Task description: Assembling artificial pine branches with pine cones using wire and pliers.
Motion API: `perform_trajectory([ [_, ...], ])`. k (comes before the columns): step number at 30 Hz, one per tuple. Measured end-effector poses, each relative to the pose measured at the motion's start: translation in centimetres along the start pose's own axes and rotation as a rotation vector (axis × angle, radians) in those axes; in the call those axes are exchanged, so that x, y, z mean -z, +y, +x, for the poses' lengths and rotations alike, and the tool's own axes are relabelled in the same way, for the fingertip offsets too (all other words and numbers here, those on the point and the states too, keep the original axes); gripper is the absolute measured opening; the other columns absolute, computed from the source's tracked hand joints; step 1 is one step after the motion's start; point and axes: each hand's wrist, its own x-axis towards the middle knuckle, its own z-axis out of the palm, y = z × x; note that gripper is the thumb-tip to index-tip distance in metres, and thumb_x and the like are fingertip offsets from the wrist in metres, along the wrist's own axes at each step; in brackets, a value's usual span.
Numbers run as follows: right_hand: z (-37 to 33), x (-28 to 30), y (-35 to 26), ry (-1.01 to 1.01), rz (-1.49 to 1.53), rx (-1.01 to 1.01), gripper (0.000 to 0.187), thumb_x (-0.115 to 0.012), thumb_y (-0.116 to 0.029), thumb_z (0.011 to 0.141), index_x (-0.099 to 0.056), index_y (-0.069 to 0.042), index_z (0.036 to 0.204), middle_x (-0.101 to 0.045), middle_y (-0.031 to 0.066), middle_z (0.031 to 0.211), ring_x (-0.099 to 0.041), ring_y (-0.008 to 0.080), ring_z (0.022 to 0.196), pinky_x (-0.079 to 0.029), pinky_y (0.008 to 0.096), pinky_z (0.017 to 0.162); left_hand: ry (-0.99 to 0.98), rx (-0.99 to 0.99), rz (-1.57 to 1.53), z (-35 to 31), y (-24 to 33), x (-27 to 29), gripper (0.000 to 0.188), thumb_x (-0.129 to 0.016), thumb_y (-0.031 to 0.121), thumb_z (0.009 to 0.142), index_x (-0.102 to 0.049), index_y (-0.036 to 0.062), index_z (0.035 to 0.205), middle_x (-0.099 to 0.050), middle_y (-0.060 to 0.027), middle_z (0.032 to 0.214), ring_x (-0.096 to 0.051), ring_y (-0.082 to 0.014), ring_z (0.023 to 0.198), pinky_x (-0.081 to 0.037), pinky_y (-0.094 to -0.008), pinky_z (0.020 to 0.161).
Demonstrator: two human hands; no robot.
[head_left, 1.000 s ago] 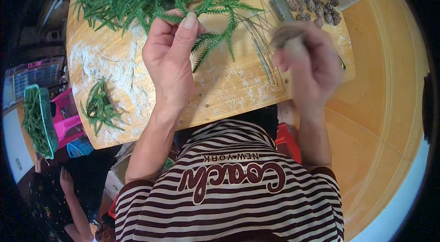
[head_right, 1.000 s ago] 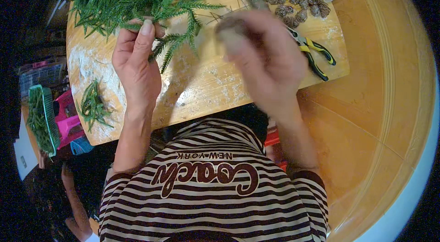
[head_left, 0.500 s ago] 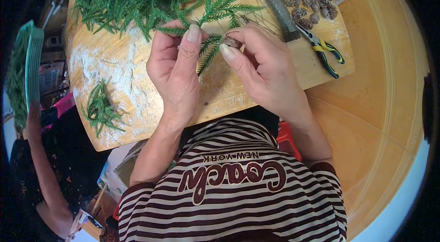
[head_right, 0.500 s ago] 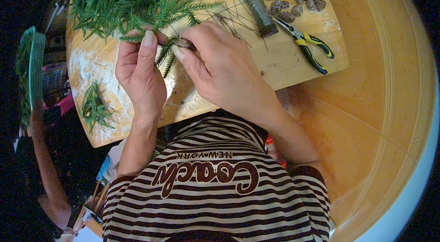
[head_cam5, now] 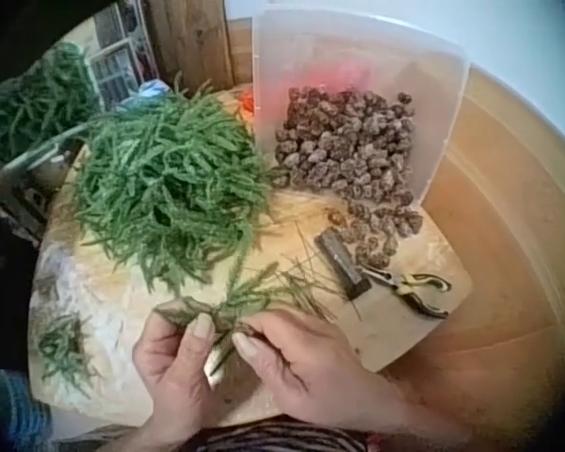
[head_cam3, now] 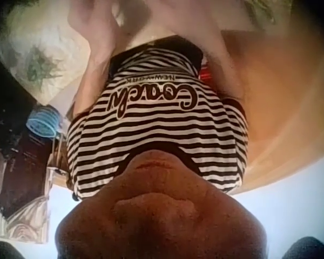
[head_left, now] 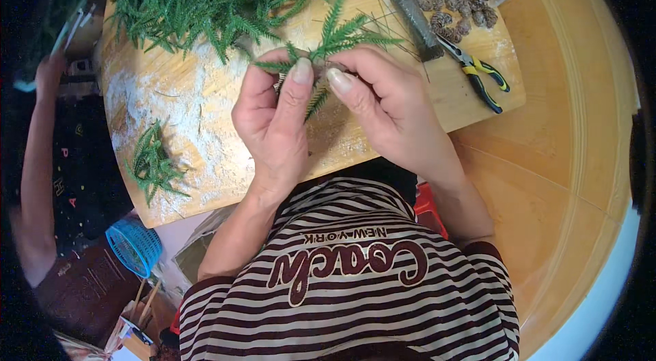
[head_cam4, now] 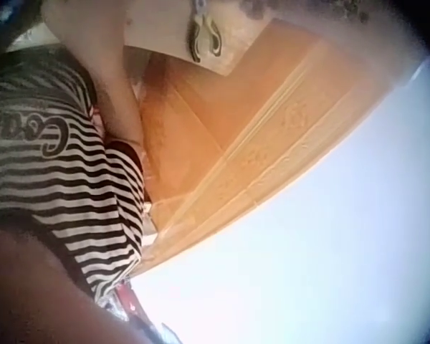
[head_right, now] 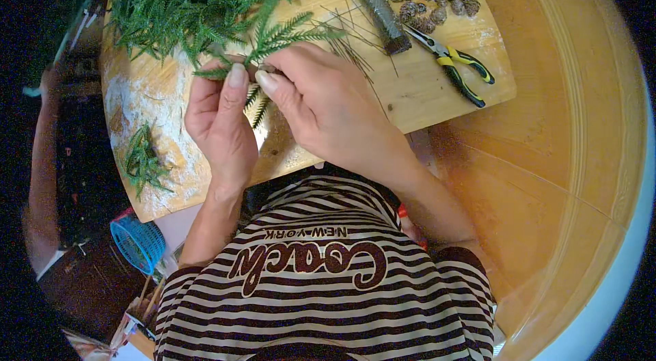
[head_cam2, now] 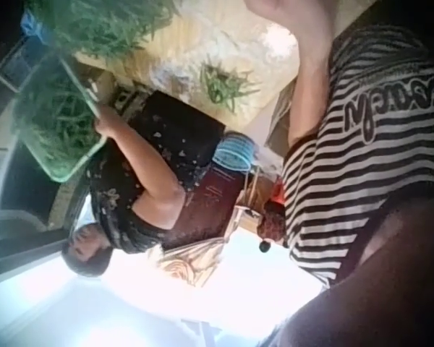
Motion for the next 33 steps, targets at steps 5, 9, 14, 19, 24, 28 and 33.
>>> perform_trajectory([
  [5,-0.4,-0.2,-0.4,-0.034,0.05,-0.079,0.017,-0.058,-0.007,0.09,-0.054,0.003,0.103,-0.055,0.0047,0.082,-0.051,0.0097,0.074,-0.043,0.0239,0.065,-0.035,0.068,-0.056,-0.7,0.3,0.4,0.016,-0.06,0.007,0.091,-0.056,0.0001,0.105,-0.06,-0.0005,0.092,-0.051,-0.0044,0.08,-0.041,-0.0173,0.074],
  [9,-1.6,-0.6,-0.1,0.024,0.211,-0.214,0.03,-0.06,-0.004,0.089,-0.046,0.002,0.115,-0.055,0.0033,0.084,-0.052,0.0075,0.077,-0.043,0.0221,0.067,-0.08,0.108,-0.071,-1.0,0.6,0.7,0.013,-0.06,0.006,0.09,-0.058,0.0006,0.102,-0.057,0.0004,0.092,-0.049,-0.0051,0.079,-0.04,-0.0176,0.074],
  [14,-3.1,-1.0,-0.8,0.128,0.585,-0.266,0.047,-0.063,-0.003,0.087,-0.035,0.001,0.125,-0.055,0.0034,0.086,-0.053,0.0071,0.079,-0.043,0.0206,0.068,-0.161,0.054,0.008,-2.0,0.4,1.4,0.01,-0.061,0.006,0.087,-0.059,-0.0002,0.095,-0.052,-0.0016,0.098,-0.047,-0.0093,0.089,-0.037,-0.0217,0.083],
  [19,-4.3,0.7,-1.1,-0.105,0.694,-0.267,0.036,-0.063,-0.006,0.087,-0.04,0.001,0.114,-0.056,0.0017,0.08,-0.052,0.0043,0.07,-0.041,0.0194,0.059,-0.306,0.002,0.086,-3.2,1.0,1.6,0.01,-0.06,0.006,0.086,-0.058,-0.0016,0.093,-0.049,-0.0038,0.102,-0.045,-0.0129,0.098,-0.033,-0.0252,0.09],
  [24,-4.8,1.4,-2.6,-0.085,0.713,-0.353,0.041,-0.061,-0.008,0.088,-0.042,-0.003,0.124,-0.058,0.0016,0.089,-0.052,0.0039,0.074,-0.039,0.0175,0.06,-0.344,0.062,0.192,-3.5,1.4,1.8,0.01,-0.06,0.006,0.087,-0.059,-0.0015,0.094,-0.049,-0.0035,0.103,-0.046,-0.0114,0.096,-0.035,-0.0238,0.088],
  [28,-5.6,1.2,-3.5,-0.034,0.651,-0.419,0.038,-0.06,-0.01,0.089,-0.044,-0.004,0.123,-0.059,0.0004,0.088,-0.05,0.0022,0.071,-0.035,0.016,0.055,-0.262,0.218,0.219,-4.6,2.1,1.2,0.012,-0.059,0.007,0.088,-0.06,-0.0013,0.097,-0.049,-0.003,0.1,-0.047,-0.009,0.095,-0.037,-0.0227,0.085],
  [33,-6.1,0.6,-3.0,0.009,0.689,-0.341,0.037,-0.059,-0.009,0.09,-0.045,-0.004,0.124,-0.059,0.0002,0.089,-0.05,0.0012,0.07,-0.033,0.0155,0.052,-0.216,0.194,0.082,-5.3,2.3,0.0,0.015,-0.06,0.009,0.089,-0.06,-0.0013,0.099,-0.05,-0.0018,0.098,-0.048,-0.0068,0.094,-0.04,-0.0217,0.083],
])
